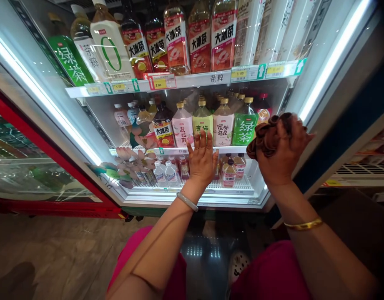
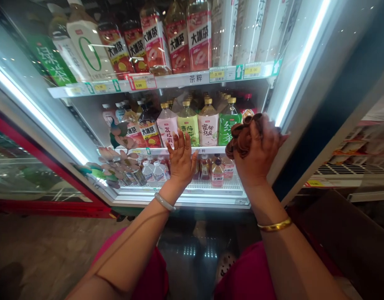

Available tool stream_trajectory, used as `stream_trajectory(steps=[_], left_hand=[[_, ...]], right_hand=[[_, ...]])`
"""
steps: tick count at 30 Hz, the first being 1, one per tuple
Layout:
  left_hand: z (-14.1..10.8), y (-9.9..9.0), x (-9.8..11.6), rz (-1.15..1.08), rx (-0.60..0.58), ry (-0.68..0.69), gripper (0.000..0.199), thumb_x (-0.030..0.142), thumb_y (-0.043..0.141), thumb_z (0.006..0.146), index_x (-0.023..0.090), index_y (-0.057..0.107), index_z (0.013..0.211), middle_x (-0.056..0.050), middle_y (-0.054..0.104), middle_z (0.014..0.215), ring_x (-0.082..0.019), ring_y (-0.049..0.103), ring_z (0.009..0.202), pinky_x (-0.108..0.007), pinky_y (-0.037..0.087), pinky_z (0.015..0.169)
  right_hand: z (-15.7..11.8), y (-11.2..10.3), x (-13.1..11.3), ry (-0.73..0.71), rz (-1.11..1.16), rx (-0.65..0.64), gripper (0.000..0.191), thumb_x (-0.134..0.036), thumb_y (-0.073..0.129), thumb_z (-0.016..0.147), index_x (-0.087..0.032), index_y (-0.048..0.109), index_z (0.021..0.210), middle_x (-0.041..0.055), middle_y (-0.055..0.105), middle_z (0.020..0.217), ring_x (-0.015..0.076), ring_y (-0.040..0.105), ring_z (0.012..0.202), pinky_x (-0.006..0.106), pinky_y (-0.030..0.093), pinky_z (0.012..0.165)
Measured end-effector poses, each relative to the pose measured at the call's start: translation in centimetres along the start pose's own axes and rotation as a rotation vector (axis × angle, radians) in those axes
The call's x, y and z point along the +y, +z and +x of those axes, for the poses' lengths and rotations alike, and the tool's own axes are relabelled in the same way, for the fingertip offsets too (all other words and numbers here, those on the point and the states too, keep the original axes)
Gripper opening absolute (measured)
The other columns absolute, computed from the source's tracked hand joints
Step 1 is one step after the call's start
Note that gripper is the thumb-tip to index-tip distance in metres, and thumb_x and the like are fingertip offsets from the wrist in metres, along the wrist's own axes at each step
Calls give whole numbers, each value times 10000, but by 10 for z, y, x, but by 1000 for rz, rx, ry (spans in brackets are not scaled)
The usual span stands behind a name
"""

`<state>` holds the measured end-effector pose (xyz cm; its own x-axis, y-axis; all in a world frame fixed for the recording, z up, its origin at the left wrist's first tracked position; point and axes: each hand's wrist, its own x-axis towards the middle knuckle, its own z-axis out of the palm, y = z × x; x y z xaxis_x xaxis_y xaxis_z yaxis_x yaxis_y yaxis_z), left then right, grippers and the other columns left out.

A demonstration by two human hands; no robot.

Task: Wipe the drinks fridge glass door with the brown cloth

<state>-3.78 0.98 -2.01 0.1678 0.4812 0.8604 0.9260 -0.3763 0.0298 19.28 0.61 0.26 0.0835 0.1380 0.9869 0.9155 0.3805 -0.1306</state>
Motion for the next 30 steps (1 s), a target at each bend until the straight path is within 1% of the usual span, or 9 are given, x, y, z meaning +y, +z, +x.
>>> stream_trajectory(steps=[2, 6, 9, 13, 16, 18, 21, 24, 30], left_hand=[[-1, 1, 1, 6, 13, 1, 716, 360, 368, 1066, 165, 40, 1672, -154, 109, 1728, -245, -44, 1600, -569, -33, 1295], [-3, 0, 5, -19, 16, -7, 726, 379, 360, 1065, 140, 37, 1670, -166, 85, 1727, -249, -86, 1597, -570, -40, 1292], [-3, -1, 7, -45, -10, -24, 727, 375, 363, 1063, 151, 34, 1672, -155, 66, 1731, -261, -76, 1601, -585, -38, 1287], [-3, 2, 6, -29, 3, -22, 741, 416, 353, 1066, 155, 14, 1671, -163, 69, 1731, -255, -95, 1597, -583, -48, 1283], [-3, 4, 6, -23, -3, -35, 740, 426, 355, 1064, 150, 33, 1671, -166, 75, 1729, -253, -103, 1593, -580, -59, 1281], [-3, 4, 6, -28, -25, -45, 744, 422, 374, 1059, 147, 53, 1671, -163, 66, 1730, -265, -98, 1594, -588, -60, 1279], [-3, 2, 7, -43, -38, -41, 751, 371, 399, 1051, 148, 38, 1671, -156, 39, 1732, -276, -88, 1597, -592, -58, 1281], [-3, 3, 8, -36, -3, -28, 766, 363, 385, 1058, 161, -29, 1669, -155, 31, 1732, -263, -90, 1598, -585, -57, 1285], [-4, 8, 7, -45, 48, -12, 777, 435, 347, 1069, 187, -89, 1662, -154, 38, 1732, -257, -91, 1598, -591, -60, 1281]], right_hand=[[-7, 3, -15, -32, 35, -43, 699, -357, 709, 878, -236, 467, 1523, 173, 464, 1574, 440, 409, 1465, 725, 255, 1216], [-28, 11, -50, -274, 104, -215, 692, -297, 666, 923, -268, 393, 1558, 104, 563, 1510, 340, 431, 1472, 676, 196, 1270], [-26, 11, -52, -369, 109, -238, 663, -228, 635, 944, -286, 386, 1555, 70, 606, 1473, 288, 446, 1468, 641, 143, 1295], [-5, 7, -29, -183, 83, -108, 649, -363, 689, 909, -299, 458, 1513, 98, 541, 1521, 348, 442, 1460, 671, 230, 1253], [-2, 9, -31, -45, 75, -53, 661, -355, 691, 892, -272, 472, 1510, 133, 484, 1556, 387, 407, 1476, 672, 307, 1213], [-10, 12, -44, -57, 93, -74, 682, -356, 693, 892, -265, 452, 1523, 137, 496, 1549, 384, 412, 1470, 680, 281, 1225], [-23, 16, -61, -197, 111, -176, 663, -314, 671, 921, -285, 421, 1535, 103, 567, 1500, 336, 442, 1462, 662, 192, 1270], [-22, 15, -56, -286, 117, -219, 630, -273, 644, 940, -313, 423, 1528, 73, 595, 1479, 300, 454, 1461, 643, 144, 1287], [-3, 13, -38, -30, 72, -53, 625, -383, 677, 904, -279, 493, 1492, 119, 496, 1545, 366, 406, 1475, 656, 296, 1217]])
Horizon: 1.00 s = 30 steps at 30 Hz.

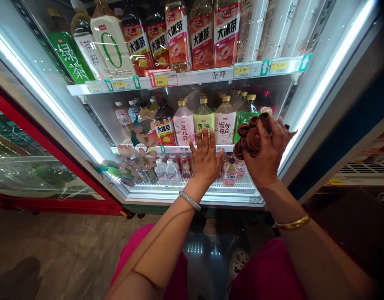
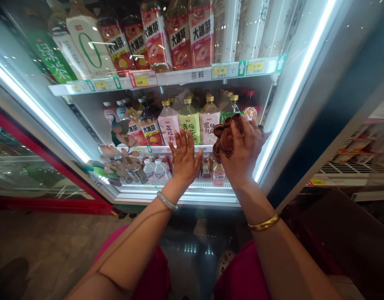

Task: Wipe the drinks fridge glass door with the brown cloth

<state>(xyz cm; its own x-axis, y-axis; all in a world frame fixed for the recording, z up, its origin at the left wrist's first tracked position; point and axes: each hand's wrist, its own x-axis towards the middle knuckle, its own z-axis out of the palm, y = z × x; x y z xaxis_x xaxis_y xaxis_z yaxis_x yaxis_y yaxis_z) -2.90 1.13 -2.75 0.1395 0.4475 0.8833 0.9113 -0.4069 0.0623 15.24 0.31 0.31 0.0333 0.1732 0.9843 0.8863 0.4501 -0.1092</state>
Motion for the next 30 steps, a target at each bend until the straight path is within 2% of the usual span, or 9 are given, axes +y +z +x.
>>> stream_trajectory(steps=[2, 5, 8, 11, 14, 18, 24, 27, 30], left_hand=[[0, 0, -1, -20, -9, -8, 774, 421, 359, 1067, 193, -77, 1665, -149, 36, 1734, -270, -78, 1600, -603, -59, 1279], [0, -2, -1, -44, -20, -19, 736, 339, 347, 1071, 208, -62, 1668, -136, 31, 1736, -274, -44, 1605, -607, -48, 1282], [1, -4, -1, -45, -28, -10, 748, 301, 358, 1065, 216, -79, 1666, -128, 19, 1737, -272, -27, 1607, -602, -38, 1287], [1, -6, 0, -36, -41, -6, 805, 347, 407, 1056, 217, -108, 1661, -131, -16, 1738, -290, -40, 1606, -611, -39, 1283], [1, -8, 1, -25, -57, 0, 830, 347, 424, 1053, 232, -136, 1655, -128, -42, 1738, -297, -53, 1605, -621, -39, 1280], [1, -9, 0, 0, -58, 15, 852, 327, 440, 1047, 229, -154, 1650, -134, -44, 1737, -295, -77, 1601, -619, -24, 1285], [-3, -12, -8, 27, -59, 81, 811, 287, 446, 1039, 199, -60, 1668, -139, 1, 1735, -266, -76, 1602, -586, 10, 1298], [-4, -12, -8, 17, -78, 71, 784, 278, 439, 1040, 203, -19, 1672, -133, 26, 1737, -264, -62, 1603, -586, 8, 1298], [-4, -10, -6, 13, -74, 47, 786, 296, 446, 1041, 205, -15, 1672, -138, 41, 1735, -269, -72, 1600, -605, -9, 1290]], right_hand=[[-7, 4, -12, -38, 18, -42, 638, -368, 680, 906, -280, 476, 1504, 111, 516, 1536, 356, 411, 1475, 646, 299, 1223], [-21, 11, -31, -193, 54, -125, 615, -284, 660, 931, -290, 457, 1511, 78, 597, 1474, 309, 441, 1465, 636, 198, 1278], [-23, 10, -29, -283, 53, -151, 566, -223, 647, 944, -291, 486, 1483, 58, 637, 1436, 278, 479, 1443, 616, 147, 1299], [-10, 3, -8, -242, 31, -93, 552, -270, 684, 918, -302, 525, 1446, 60, 624, 1445, 300, 504, 1418, 640, 204, 1273], [6, -2, 8, -74, 23, 36, 582, -301, 712, 865, -282, 553, 1425, 101, 550, 1501, 342, 463, 1441, 647, 298, 1227], [14, 2, -1, 33, 50, 60, 605, -272, 682, 868, -257, 523, 1451, 128, 491, 1533, 370, 398, 1473, 661, 298, 1217], [1, 9, -37, -155, 87, -143, 555, -298, 690, 914, -309, 523, 1442, 67, 584, 1478, 325, 432, 1458, 647, 230, 1265], [-4, 4, -28, -262, 91, -173, 512, -265, 702, 911, -324, 554, 1398, 39, 650, 1402, 296, 497, 1411, 635, 247, 1266], [2, -2, -4, -210, 68, -87, 475, -274, 742, 862, -312, 617, 1319, 62, 658, 1364, 331, 537, 1364, 647, 302, 1226]])
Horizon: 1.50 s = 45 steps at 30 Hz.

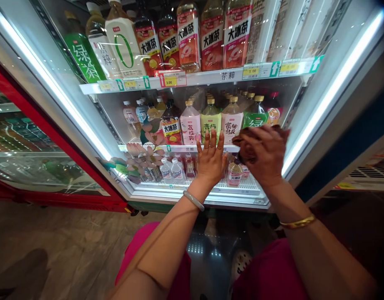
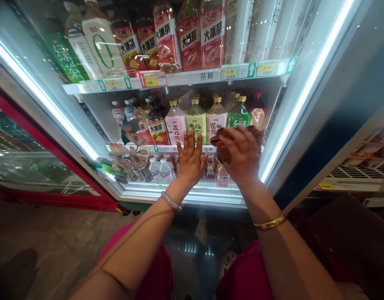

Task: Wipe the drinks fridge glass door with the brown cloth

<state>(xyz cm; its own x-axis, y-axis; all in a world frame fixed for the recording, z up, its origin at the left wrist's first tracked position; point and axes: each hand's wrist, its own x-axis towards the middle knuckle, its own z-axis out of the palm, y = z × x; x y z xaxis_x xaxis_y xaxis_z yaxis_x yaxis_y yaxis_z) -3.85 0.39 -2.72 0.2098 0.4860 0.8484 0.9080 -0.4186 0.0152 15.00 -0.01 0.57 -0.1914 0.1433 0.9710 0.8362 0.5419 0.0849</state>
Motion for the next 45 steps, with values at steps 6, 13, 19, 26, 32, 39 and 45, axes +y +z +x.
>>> stream_trajectory(steps=[6, 13, 19, 26, 32, 39, 45], left_hand=[[-1, 1, -1, 19, 18, 21, 808, 293, 457, 1040, 197, -41, 1668, -144, 44, 1736, -243, -109, 1593, -590, -11, 1297], [0, -1, 0, 7, -19, 4, 813, 263, 467, 1023, 200, -17, 1672, -131, 6, 1737, -269, -100, 1597, -601, -15, 1292], [1, 1, 4, -12, -20, -31, 818, 278, 476, 1023, 207, -18, 1671, -136, 28, 1739, -284, -90, 1595, -635, -31, 1280], [1, 0, 2, -23, -27, -32, 827, 277, 491, 1015, 223, -8, 1672, -127, -1, 1741, -296, -66, 1602, -641, -13, 1278], [0, 2, 1, 3, -8, -9, 866, 249, 515, 994, 208, -22, 1671, -142, -47, 1732, -302, -95, 1594, -638, 1, 1281], [2, 1, 6, -5, -15, -30, 838, 298, 485, 1019, 206, -36, 1669, -150, -19, 1737, -294, -108, 1595, -650, -12, 1274], [0, 2, 4, 0, 1, -30, 851, 303, 494, 1018, 213, -47, 1669, -150, -32, 1734, -308, -95, 1596, -652, 6, 1275]], right_hand=[[13, 0, 7, 251, -48, 160, 635, -241, 754, 769, -241, 586, 1382, 166, 537, 1457, 428, 470, 1391, 687, 320, 1180], [-6, 8, -24, -64, 24, -102, 484, -250, 711, 879, -305, 581, 1343, 50, 648, 1394, 303, 490, 1419, 614, 255, 1266], [-10, -7, 36, 34, 12, 135, 421, -280, 767, 782, -294, 667, 1191, 106, 604, 1393, 379, 552, 1330, 612, 395, 1165], [-1, 1, 0, 153, -18, 53, 544, -304, 751, 807, -282, 586, 1325, 129, 553, 1465, 385, 465, 1414, 646, 379, 1168], [-17, 5, -9, -134, 11, -93, 332, -308, 736, 875, -287, 632, 1190, 62, 629, 1390, 300, 505, 1409, 623, 276, 1260], [-15, -10, 50, 154, -40, 210, 516, -296, 795, 703, -298, 652, 1199, 143, 545, 1420, 433, 521, 1345, 672, 332, 1181], [2, 8, -6, 203, 23, 78, 556, -293, 762, 772, -273, 589, 1300, 147, 511, 1462, 395, 427, 1432, 660, 335, 1188]])
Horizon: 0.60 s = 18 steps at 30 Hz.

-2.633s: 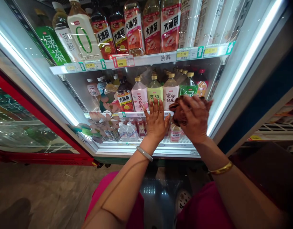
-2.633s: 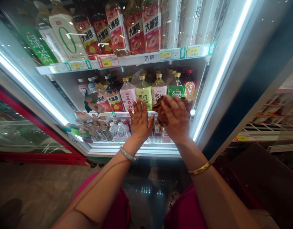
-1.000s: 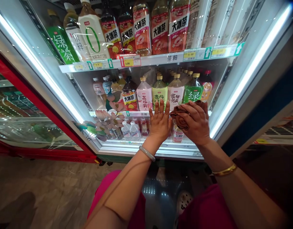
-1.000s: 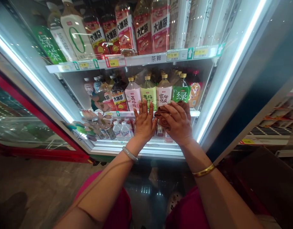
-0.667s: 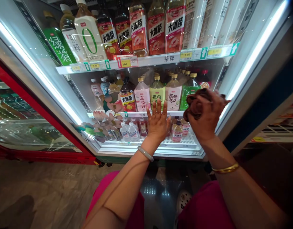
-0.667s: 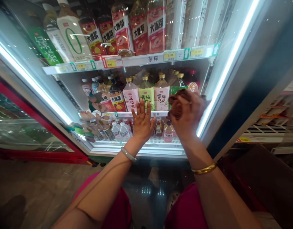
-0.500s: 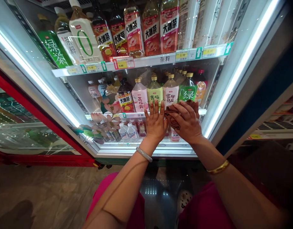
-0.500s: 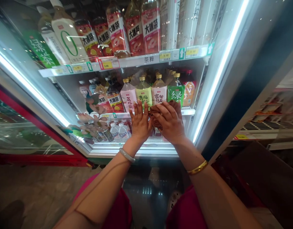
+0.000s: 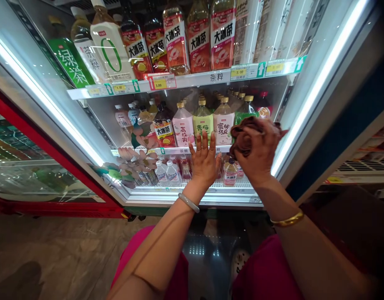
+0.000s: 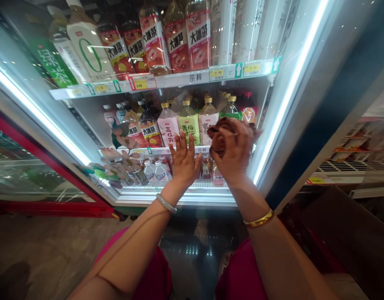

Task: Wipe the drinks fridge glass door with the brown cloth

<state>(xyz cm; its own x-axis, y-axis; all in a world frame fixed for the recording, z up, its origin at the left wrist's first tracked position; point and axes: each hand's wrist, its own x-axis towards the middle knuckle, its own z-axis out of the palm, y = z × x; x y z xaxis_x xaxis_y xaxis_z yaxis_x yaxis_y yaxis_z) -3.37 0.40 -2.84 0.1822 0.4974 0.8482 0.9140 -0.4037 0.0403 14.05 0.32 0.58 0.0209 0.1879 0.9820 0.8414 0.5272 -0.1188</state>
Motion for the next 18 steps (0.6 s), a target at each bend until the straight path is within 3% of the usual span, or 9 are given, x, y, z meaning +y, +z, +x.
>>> stream_trajectory(steps=[3, 7, 9, 12, 15, 18], left_hand=[[-1, -1, -2, -21, -11, 3, 865, 260, 504, 1003, 229, -44, 1670, -131, -38, 1737, -312, -78, 1598, -646, 13, 1279], [0, -3, -2, -19, -16, 9, 866, 264, 509, 998, 226, -34, 1671, -129, -32, 1739, -308, -74, 1600, -641, 15, 1280], [1, -4, -1, -7, -13, 8, 858, 289, 506, 1005, 213, -30, 1671, -139, -19, 1739, -305, -82, 1600, -642, 7, 1279], [1, -3, 2, -8, -14, 5, 850, 291, 490, 1014, 207, -45, 1669, -146, -15, 1740, -296, -100, 1598, -645, -8, 1276], [0, -2, 1, -2, -11, 1, 851, 294, 488, 1017, 221, -56, 1668, -142, -29, 1740, -295, -113, 1596, -648, 2, 1278], [-1, -1, -1, 1, -10, 2, 861, 285, 505, 1006, 218, -41, 1670, -143, -30, 1739, -305, -108, 1595, -654, 15, 1278]], right_hand=[[-6, 7, -20, -140, 43, -129, 458, -310, 728, 851, -306, 593, 1289, 94, 542, 1468, 337, 417, 1460, 631, 308, 1227], [-10, -2, 3, -260, 32, -148, 375, -312, 727, 867, -327, 616, 1225, 57, 577, 1432, 297, 475, 1424, 583, 357, 1221], [-6, -10, 25, -227, 7, -56, 415, -328, 767, 810, -315, 631, 1203, 73, 567, 1415, 327, 509, 1384, 573, 406, 1182], [5, -18, 43, -14, -47, 91, 502, -267, 776, 733, -274, 635, 1215, 131, 502, 1456, 401, 486, 1385, 636, 367, 1174], [10, -13, 28, 96, -46, 109, 588, -240, 760, 717, -256, 594, 1281, 154, 456, 1490, 431, 423, 1425, 702, 289, 1191], [6, 0, -5, -32, 1, -46, 587, -292, 760, 770, -288, 557, 1321, 118, 479, 1493, 392, 392, 1457, 674, 315, 1201]])
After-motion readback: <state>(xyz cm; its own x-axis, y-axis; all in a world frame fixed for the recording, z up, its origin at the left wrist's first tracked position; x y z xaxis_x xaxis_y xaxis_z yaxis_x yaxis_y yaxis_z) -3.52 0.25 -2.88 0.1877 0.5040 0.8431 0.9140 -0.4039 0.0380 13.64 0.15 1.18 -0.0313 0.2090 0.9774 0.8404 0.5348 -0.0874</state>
